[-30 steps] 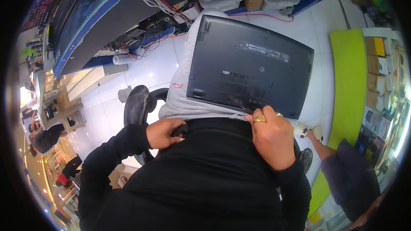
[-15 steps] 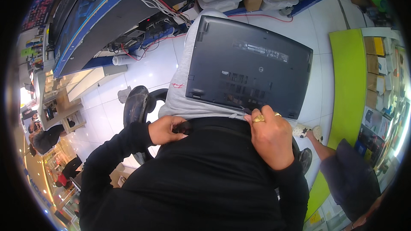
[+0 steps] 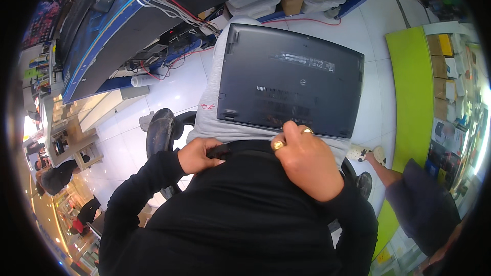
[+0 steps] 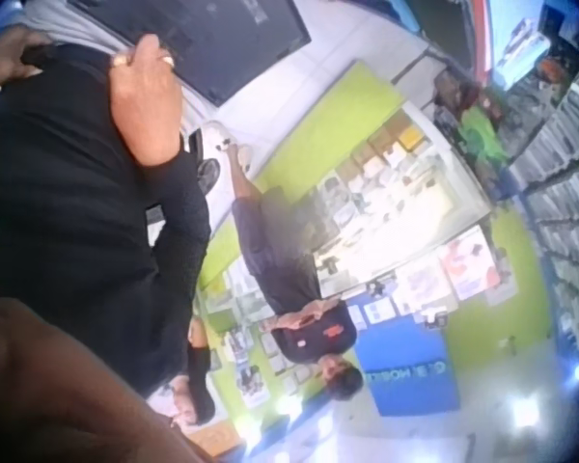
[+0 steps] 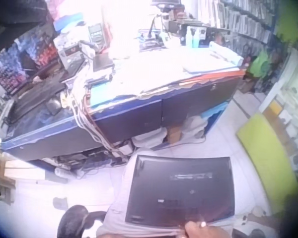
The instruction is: The person uses a screwdriver to remove screws from the bottom of a laptop, then uses their hands to pry the back casing open.
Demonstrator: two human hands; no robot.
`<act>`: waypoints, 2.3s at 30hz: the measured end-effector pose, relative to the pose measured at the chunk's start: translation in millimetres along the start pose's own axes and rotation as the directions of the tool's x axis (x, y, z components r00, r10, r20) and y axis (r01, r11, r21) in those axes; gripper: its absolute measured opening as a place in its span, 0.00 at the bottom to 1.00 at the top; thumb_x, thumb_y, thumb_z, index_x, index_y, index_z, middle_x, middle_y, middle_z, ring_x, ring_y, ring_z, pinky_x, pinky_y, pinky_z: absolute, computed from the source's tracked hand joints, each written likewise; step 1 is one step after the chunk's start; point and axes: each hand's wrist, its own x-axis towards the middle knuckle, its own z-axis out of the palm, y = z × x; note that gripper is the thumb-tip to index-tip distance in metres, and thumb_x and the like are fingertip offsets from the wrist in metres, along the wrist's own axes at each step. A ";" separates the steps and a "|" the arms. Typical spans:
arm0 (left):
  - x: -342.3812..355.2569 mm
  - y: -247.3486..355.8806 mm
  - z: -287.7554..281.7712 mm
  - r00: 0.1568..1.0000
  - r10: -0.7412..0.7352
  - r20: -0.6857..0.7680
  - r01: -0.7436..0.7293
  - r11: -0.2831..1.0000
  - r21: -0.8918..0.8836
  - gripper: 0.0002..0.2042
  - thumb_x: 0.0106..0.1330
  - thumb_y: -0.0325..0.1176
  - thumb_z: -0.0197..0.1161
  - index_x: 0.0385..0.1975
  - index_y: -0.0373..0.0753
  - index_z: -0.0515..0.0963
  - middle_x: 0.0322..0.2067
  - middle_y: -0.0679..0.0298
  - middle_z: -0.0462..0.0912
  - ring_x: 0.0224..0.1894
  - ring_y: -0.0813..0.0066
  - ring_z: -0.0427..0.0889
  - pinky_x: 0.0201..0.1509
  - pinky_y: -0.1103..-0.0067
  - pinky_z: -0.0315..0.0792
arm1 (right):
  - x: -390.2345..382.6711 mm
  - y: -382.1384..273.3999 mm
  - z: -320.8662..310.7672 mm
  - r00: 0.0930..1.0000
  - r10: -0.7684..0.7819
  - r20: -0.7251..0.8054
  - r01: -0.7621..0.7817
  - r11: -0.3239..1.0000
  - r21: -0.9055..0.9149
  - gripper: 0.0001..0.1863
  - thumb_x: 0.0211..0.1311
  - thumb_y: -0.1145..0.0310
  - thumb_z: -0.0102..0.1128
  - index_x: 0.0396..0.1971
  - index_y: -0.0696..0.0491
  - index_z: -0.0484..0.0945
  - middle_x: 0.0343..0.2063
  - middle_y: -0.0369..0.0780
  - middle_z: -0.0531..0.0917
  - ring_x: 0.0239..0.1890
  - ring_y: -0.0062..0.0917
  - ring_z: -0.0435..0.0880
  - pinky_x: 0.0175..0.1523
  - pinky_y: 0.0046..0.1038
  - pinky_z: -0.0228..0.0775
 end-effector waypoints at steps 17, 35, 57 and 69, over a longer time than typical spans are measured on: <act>0.5 -23.7 -3.1 0.992 -0.115 0.048 0.103 0.974 0.200 0.07 0.77 0.33 0.68 0.42 0.35 0.82 0.30 0.70 0.80 0.35 0.85 0.75 0.40 0.77 0.73 | -5.0 1.8 8.7 0.989 0.082 -0.120 -0.086 0.996 -0.032 0.09 0.69 0.70 0.66 0.29 0.56 0.77 0.28 0.39 0.73 0.22 0.25 0.79 0.26 0.29 0.74; -14.6 78.6 -34.5 0.936 0.262 -0.234 0.028 0.608 0.793 0.25 0.65 0.44 0.78 0.54 0.31 0.83 0.45 0.52 0.88 0.49 0.50 0.88 0.57 0.66 0.80 | -3.9 5.4 0.9 0.994 0.073 -0.077 -0.073 0.997 0.004 0.08 0.69 0.70 0.66 0.32 0.58 0.78 0.35 0.44 0.75 0.24 0.30 0.84 0.29 0.28 0.79; 3.1 80.9 -30.6 0.892 0.449 0.051 -0.287 0.476 0.831 0.14 0.67 0.29 0.71 0.51 0.35 0.83 0.43 0.52 0.84 0.49 0.46 0.84 0.51 0.59 0.77 | -5.0 11.5 6.7 0.965 0.225 -0.131 -0.215 0.973 0.085 0.12 0.69 0.65 0.69 0.31 0.57 0.81 0.28 0.41 0.77 0.25 0.32 0.84 0.29 0.33 0.78; -9.9 12.5 9.3 0.927 0.367 -0.081 -0.153 0.565 0.811 0.09 0.70 0.32 0.71 0.45 0.37 0.87 0.35 0.54 0.85 0.38 0.51 0.87 0.44 0.61 0.80 | -6.1 11.8 6.1 0.964 0.232 -0.132 -0.221 0.971 0.096 0.12 0.69 0.65 0.70 0.29 0.57 0.80 0.28 0.41 0.76 0.25 0.33 0.83 0.29 0.34 0.77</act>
